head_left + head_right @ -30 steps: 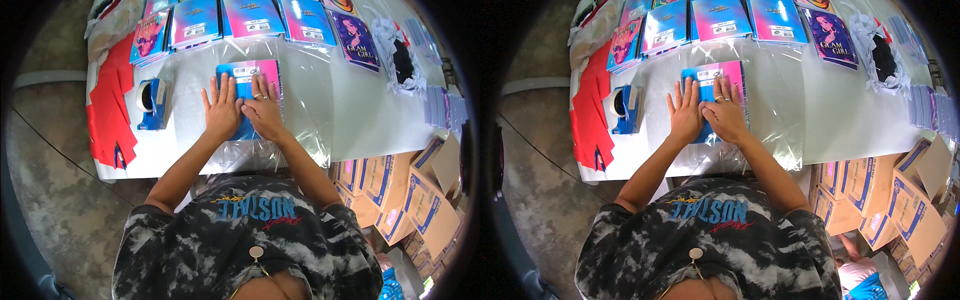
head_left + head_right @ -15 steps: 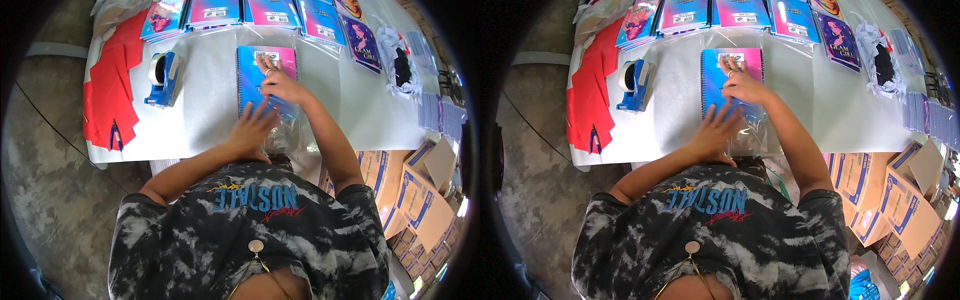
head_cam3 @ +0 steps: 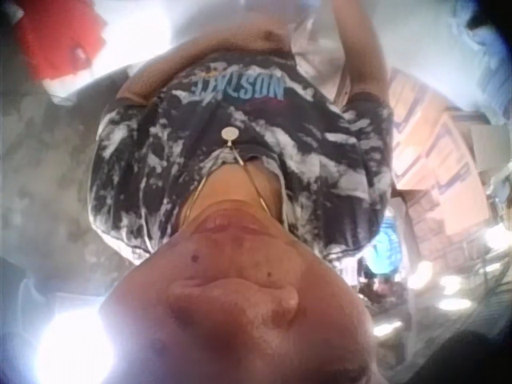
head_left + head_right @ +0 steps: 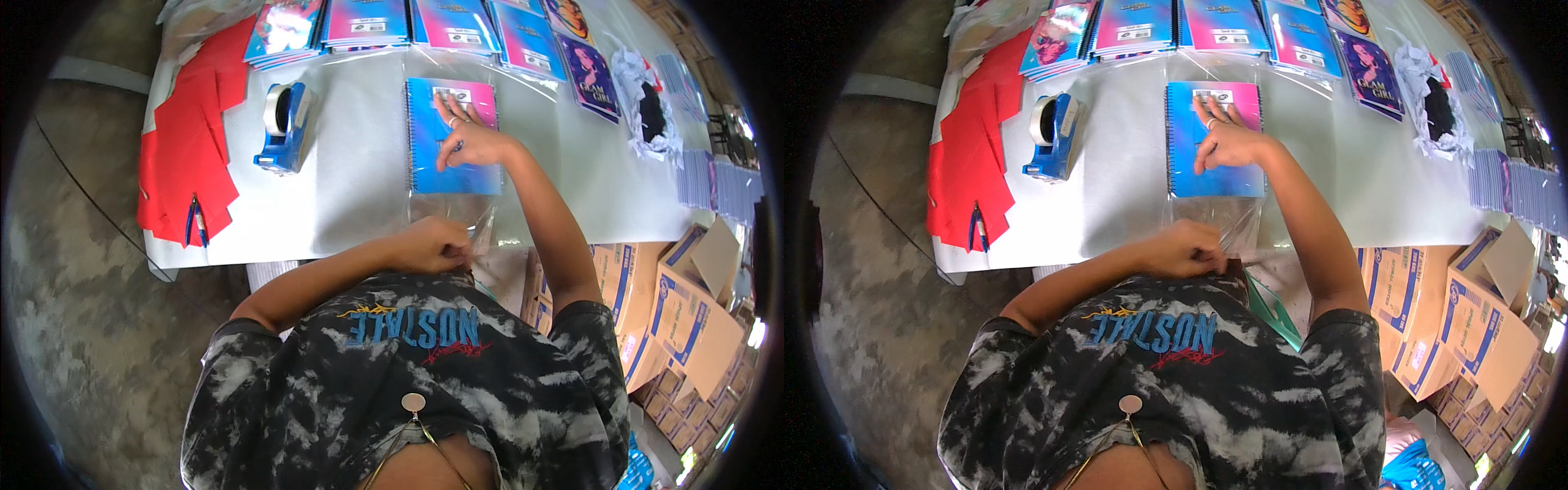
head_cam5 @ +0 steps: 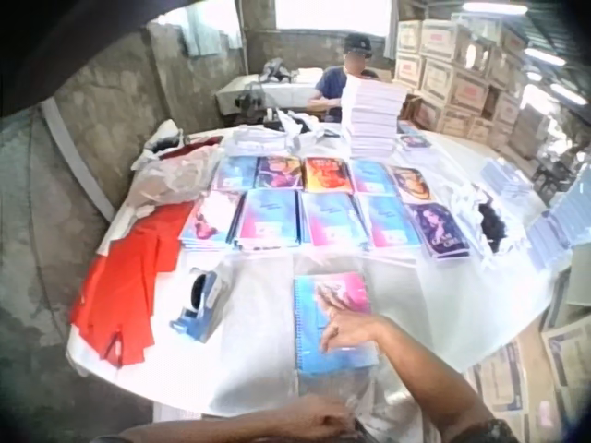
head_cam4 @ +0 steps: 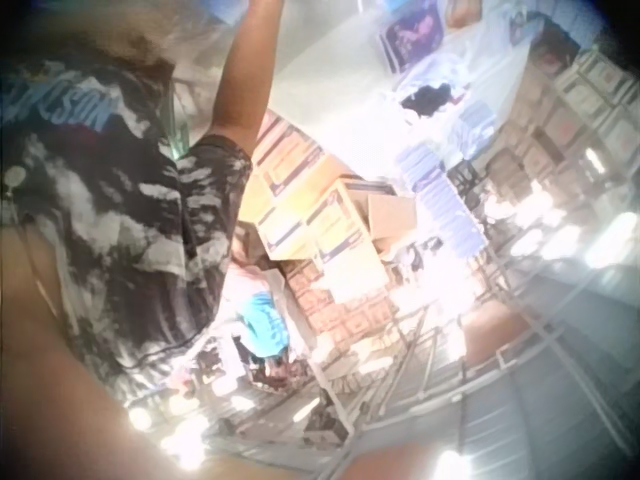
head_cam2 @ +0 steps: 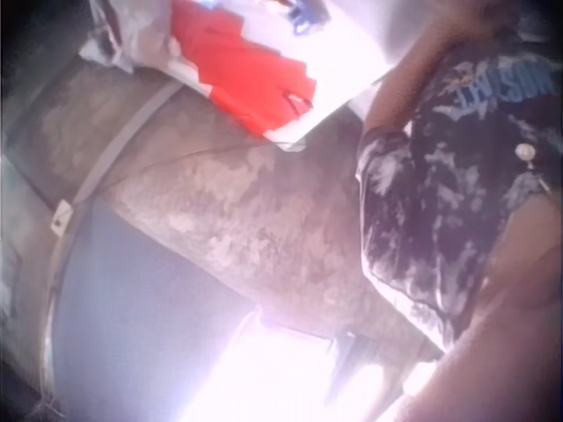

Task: The person repeatedly picks up spiral-bound notebooks, places them into clear plastic bags, and seals the bags using a tape dispenser. The person stacks the packaged notebooks on the table.

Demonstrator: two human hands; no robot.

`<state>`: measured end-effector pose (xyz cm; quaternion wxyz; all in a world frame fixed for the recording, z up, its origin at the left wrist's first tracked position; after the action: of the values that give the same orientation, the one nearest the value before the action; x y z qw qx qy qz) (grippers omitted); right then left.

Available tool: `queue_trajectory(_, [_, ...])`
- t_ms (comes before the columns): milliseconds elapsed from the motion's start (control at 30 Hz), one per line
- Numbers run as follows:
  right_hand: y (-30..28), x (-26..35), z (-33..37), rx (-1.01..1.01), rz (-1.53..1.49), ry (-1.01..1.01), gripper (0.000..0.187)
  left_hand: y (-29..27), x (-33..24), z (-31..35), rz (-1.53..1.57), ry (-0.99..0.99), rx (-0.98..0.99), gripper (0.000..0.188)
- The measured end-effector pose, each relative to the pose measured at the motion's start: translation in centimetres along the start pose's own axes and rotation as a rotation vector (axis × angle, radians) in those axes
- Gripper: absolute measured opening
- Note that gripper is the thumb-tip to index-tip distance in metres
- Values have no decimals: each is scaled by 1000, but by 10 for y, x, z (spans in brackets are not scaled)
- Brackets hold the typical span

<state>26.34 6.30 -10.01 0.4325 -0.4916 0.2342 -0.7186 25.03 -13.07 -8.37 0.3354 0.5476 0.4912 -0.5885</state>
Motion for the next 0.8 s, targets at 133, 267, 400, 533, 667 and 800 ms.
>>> queue_trajectory(133, [3,-2,4,-90,-32,8,13,-72,-2,89,197,-214,-879,15])
queue_trajectory(267, [11,-5,-3,-256,-145,31,42,-175,43,199,-310,-789,-1303,35])
queue_trajectory(400, [9,3,-5,-401,-451,109,85,-187,29,183,302,-960,-1087,32])
queue_trajectory(533, [4,8,-7,-434,-304,145,103,-164,46,218,785,-409,-1049,24])
queue_trajectory(667, [0,15,-3,-469,-156,121,110,-115,50,262,692,-449,-1062,11])
queue_trajectory(800, [-1,15,-7,-470,-51,130,114,-154,29,251,-778,-861,-1703,20])
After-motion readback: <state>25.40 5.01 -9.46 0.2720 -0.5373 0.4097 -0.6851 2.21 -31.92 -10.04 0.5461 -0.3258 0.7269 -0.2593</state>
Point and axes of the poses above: each hand's wrist, its own z-axis away from the middle knuckle, its own y-axis out of the palm, x = y × z, the point moved 2 cm from there along -z, towards the middle knuckle, and after that the axes turned 6 degrees about z, right-handed, at the moved point
